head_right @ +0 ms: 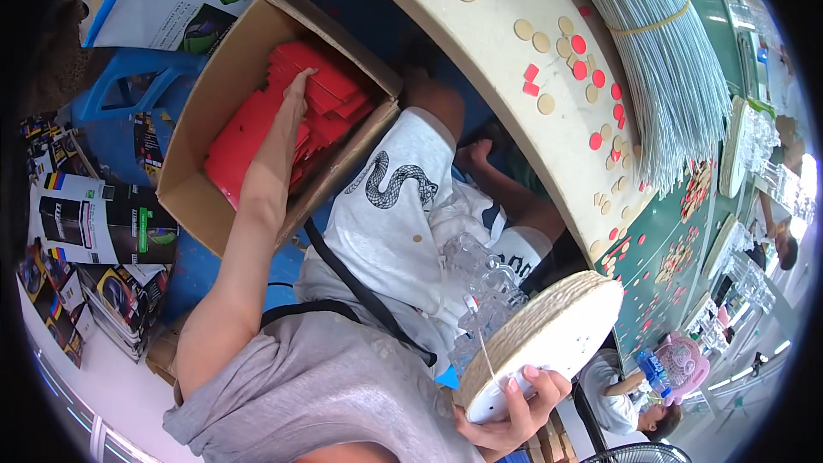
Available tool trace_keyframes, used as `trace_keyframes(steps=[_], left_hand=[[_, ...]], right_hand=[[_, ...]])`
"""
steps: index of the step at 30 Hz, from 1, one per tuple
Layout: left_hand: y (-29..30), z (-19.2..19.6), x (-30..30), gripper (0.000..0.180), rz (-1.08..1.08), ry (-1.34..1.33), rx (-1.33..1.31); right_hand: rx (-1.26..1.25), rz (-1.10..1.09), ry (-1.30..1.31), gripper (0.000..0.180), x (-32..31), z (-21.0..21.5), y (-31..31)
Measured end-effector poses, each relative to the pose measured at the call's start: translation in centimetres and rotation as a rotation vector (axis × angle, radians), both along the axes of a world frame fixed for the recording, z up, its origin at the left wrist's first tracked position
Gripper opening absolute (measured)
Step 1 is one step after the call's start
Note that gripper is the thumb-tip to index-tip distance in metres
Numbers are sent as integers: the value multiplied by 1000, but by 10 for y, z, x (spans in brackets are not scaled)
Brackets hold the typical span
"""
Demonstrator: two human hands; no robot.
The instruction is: Assembling components of a light fixture, specifically attaching a base to a cardboard insert and threading a wire.
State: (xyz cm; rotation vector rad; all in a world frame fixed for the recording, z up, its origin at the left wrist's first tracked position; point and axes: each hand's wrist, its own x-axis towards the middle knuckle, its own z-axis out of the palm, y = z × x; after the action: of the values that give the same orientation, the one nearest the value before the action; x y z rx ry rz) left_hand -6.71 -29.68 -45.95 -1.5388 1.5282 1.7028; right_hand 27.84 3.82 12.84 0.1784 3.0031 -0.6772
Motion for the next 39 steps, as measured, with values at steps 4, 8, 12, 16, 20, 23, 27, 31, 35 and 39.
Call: trace_keyframes(steps=[4, 8, 12, 16, 20, 23, 27, 31, 35, 39], left_hand=[[21, 19, -21, 100, -102, -77, -35], [36, 12, -38, 87, -159, -74, -56], [75, 57, -58, 69, -34, -190, -219], [29, 44, -59, 66, -118, -144, -329], [62, 55, -32, 59, -26, -15, -331], [36, 59, -44, 44, -132, -196, -493], [29, 24, -5, 52, 16, -132, -446], [-57, 1, 17, 55, 33, 58, -395], [-38, 23, 65, 55, 103, 232, -182], [-55, 42, 90, 55, 108, 341, -140]], right_hand=[[26, 17, 6, 94, -1, 2, -7], [-10, 7, 56, 94, 2, -6, 1], [41, -90, 26, 82, -17, 1, -16], [-18, -132, 56, 76, -15, 5, -15], [-19, -69, -11, 90, -4, 3, -11], [-28, -79, 3, 89, -7, 5, -14], [1, -73, -31, 88, -10, 3, -16], [-62, -68, 20, 84, -10, 8, -13], [-23, -86, -5, 78, -12, 2, -14], [-30, -93, 4, 77, -13, -1, -13]])
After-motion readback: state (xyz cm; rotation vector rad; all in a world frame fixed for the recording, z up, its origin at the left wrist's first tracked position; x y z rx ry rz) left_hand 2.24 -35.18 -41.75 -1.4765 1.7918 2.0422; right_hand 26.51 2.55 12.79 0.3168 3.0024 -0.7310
